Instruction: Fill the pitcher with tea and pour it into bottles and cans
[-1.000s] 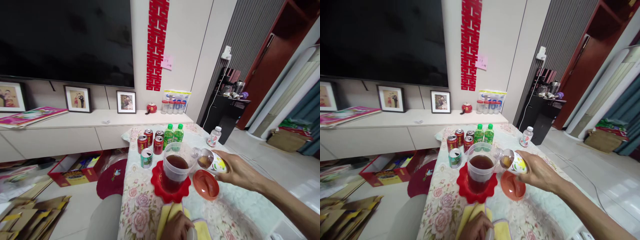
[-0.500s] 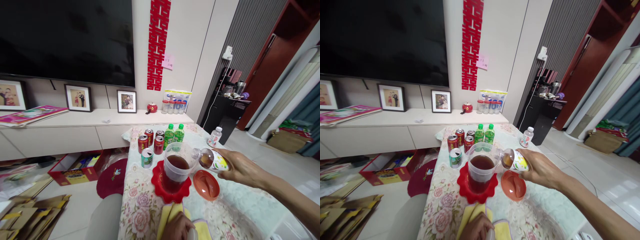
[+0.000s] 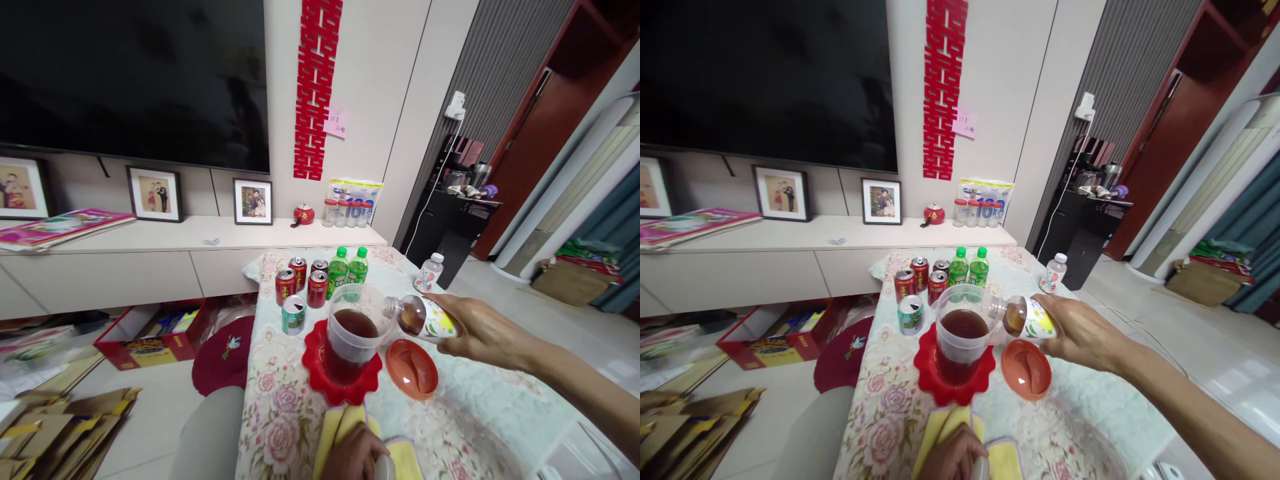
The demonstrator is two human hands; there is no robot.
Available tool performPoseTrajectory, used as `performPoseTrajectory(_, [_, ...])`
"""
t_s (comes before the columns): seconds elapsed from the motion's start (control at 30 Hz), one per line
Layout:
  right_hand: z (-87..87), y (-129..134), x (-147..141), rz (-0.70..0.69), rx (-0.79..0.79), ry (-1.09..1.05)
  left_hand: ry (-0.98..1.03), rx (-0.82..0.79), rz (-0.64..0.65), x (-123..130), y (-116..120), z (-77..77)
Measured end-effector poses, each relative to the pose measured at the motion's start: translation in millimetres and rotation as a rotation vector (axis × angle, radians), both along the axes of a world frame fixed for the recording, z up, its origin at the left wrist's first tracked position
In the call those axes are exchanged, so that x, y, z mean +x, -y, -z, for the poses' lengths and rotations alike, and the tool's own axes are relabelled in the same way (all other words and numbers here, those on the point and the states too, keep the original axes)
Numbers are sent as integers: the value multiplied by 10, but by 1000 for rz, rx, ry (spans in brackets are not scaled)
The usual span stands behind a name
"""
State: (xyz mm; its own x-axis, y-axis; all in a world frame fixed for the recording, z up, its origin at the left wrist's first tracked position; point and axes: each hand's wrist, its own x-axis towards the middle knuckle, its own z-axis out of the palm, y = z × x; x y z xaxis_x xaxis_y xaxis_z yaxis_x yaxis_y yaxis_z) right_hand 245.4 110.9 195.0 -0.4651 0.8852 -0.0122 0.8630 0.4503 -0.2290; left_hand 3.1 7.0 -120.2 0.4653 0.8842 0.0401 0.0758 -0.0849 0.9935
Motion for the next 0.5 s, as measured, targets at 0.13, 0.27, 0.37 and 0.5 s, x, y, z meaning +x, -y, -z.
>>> performPoseTrajectory(0.13, [-8, -20, 0, -9, 27, 9, 4, -16, 17, 12, -30, -30])
performPoseTrajectory(0.27, [-25, -21, 11, -9, 19, 41, 12, 35, 13, 3, 0, -64])
performPoseTrajectory(0.37, [-51, -9, 7, -7, 16, 67, -3, 42, 16, -9, 23, -65])
performPoseTrajectory(0.5, [-89, 0, -18, -6, 7, 96, 0, 54, 6, -15, 13, -10])
